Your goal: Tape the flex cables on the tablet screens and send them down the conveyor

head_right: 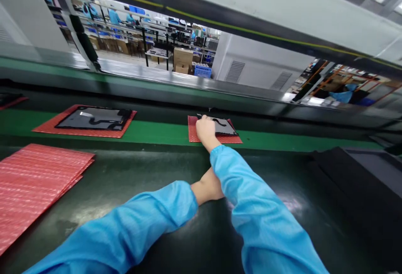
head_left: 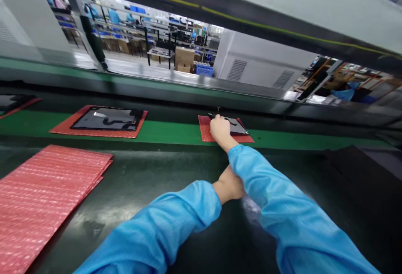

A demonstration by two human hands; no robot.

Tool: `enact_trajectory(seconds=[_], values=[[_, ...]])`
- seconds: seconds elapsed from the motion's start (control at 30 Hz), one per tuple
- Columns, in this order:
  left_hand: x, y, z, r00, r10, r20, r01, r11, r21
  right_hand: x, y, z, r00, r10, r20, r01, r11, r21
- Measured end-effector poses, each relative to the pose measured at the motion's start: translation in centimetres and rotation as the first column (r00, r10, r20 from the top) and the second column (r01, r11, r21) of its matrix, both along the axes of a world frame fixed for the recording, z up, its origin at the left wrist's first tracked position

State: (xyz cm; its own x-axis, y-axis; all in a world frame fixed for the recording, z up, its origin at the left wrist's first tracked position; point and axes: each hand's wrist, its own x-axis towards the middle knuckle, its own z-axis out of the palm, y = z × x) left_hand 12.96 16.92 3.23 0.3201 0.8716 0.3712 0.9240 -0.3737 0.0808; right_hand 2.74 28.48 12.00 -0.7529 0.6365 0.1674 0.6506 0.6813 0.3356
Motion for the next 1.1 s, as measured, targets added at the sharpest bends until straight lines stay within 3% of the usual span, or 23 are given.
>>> enact_trajectory(seconds=[0.13, 0.33, 0.43, 0.5, 0.6, 0.73, 0.87, 0.97, 1.1], values=[[-0.2, -2.9, -0.4, 1.000, 0.009, -0.016, -0.010, 0.996, -0.094, -1.0, -3.5, -1.0, 0.993, -0.006, -0.116, -0.008, 0.993, -0.121], [-0.2, -2.6, -0.2, 0.985, 0.172, 0.019, -0.170, 0.983, -0.063, 0.5, -10.5, 0.2, 0.963, 0.114, -0.243, -0.166, 0.965, -0.204], [0.0, -2.5, -0.7, 0.980, 0.198, 0.002, -0.197, 0.979, -0.058, 1.5, -11.7, 0.3, 0.964, 0.152, -0.216, -0.210, 0.937, -0.278], [0.1, -2.5, -1.0, 0.979, 0.201, -0.039, -0.204, 0.976, -0.072, 2.0, -10.4, 0.0, 0.968, 0.122, -0.218, -0.186, 0.934, -0.305], [0.0, -2.6, -0.7, 0.974, 0.202, -0.099, -0.212, 0.971, -0.107, 2.9, -6.0, -0.7, 0.952, -0.060, -0.299, -0.044, 0.943, -0.329], [0.2, -3.1, 1.1, 0.979, 0.185, -0.081, -0.193, 0.976, -0.104, 4.6, 0.3, -1.7, 0.826, -0.362, -0.433, 0.172, 0.892, -0.417], [-0.7, -3.6, 3.1, 0.947, 0.313, 0.070, -0.304, 0.946, -0.113, 6.8, 4.3, -2.4, 0.744, -0.454, -0.491, 0.255, 0.872, -0.419], [-4.5, -4.1, 3.6, 0.879, 0.459, 0.130, -0.458, 0.888, -0.043, 8.7, 6.3, -3.3, 0.710, -0.495, -0.501, 0.297, 0.856, -0.424], [-12.3, -4.8, 2.6, 0.779, 0.612, 0.134, -0.619, 0.786, 0.010, 9.7, 7.4, -4.5, 0.686, -0.551, -0.476, 0.335, 0.819, -0.465]])
